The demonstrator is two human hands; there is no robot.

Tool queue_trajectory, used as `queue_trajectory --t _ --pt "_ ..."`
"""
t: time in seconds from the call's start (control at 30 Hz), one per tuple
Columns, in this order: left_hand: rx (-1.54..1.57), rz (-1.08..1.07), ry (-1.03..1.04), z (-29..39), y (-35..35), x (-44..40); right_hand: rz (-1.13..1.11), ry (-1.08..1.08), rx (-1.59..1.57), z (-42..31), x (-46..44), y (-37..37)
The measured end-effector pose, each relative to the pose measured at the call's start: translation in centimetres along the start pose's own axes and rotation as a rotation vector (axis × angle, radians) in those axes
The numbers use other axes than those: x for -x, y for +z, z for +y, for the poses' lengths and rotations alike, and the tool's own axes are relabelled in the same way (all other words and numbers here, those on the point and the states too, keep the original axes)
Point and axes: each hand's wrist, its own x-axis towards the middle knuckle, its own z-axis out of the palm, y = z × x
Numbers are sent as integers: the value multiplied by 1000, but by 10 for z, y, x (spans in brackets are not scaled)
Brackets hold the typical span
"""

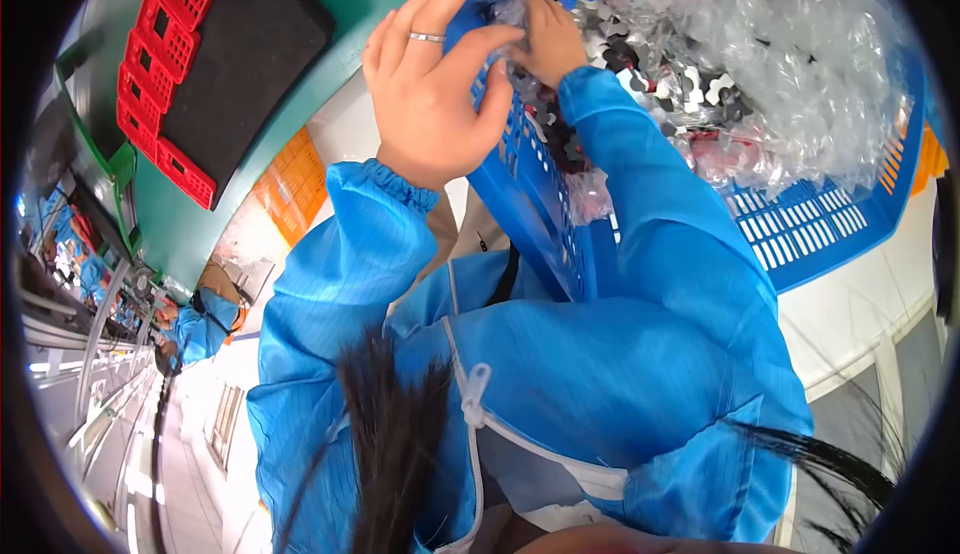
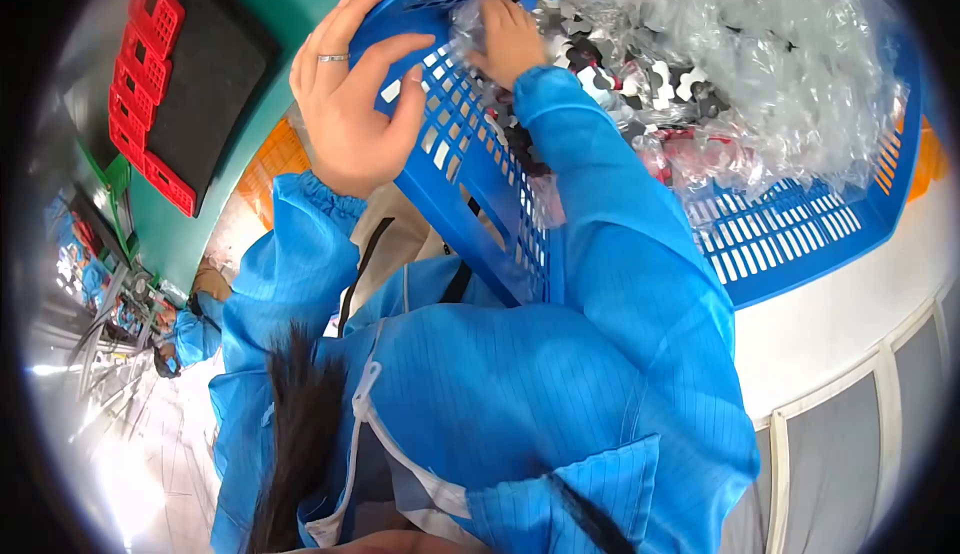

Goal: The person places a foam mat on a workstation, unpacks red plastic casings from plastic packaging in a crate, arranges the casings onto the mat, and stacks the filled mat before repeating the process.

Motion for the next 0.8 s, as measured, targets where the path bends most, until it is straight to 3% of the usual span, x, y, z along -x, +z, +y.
queue_trajectory --t 0.03,0.1,0.2,0.23,0.27,0.33,0.43,0.47,0.57,0.6,0.67,0.8 --pt "-15 12 2 -1 0 -1 -137 -122 110 8 10 3" --pt "-9 14 0 7 1 -5 -432 -81 81 24 47 -9" --pt "-5 26 8 8 1 -4 -682 -40 372 30 41 -66" --pt "-7 20 -2 9 0 -3 -650 -9 460 39 38 -76" --pt "-13 18 -5 9 0 -3 -764 224 504 31 20 -96" --pt "-10 18 -6 8 1 -2 -746 338 570 33 10 -100" --pt "-7 5 -20 11 1 -2 -732 207 808 -8 -14 -90" --pt "-2 5 -27 12 1 -3 -484 166 772 -6 -17 -71" --pt "-22 29 13 6 4 -4 -381 -316 514 11 -30 -25" --pt "-24 26 12 -6 24 -9 -382 -316 510 17 -27 -15" --pt "388 835 499 -28 67 -28 -296 -304 496 18 -24 -6" --pt "351 796 478 -32 70 -23 -487 -136 620 4 -35 -15"
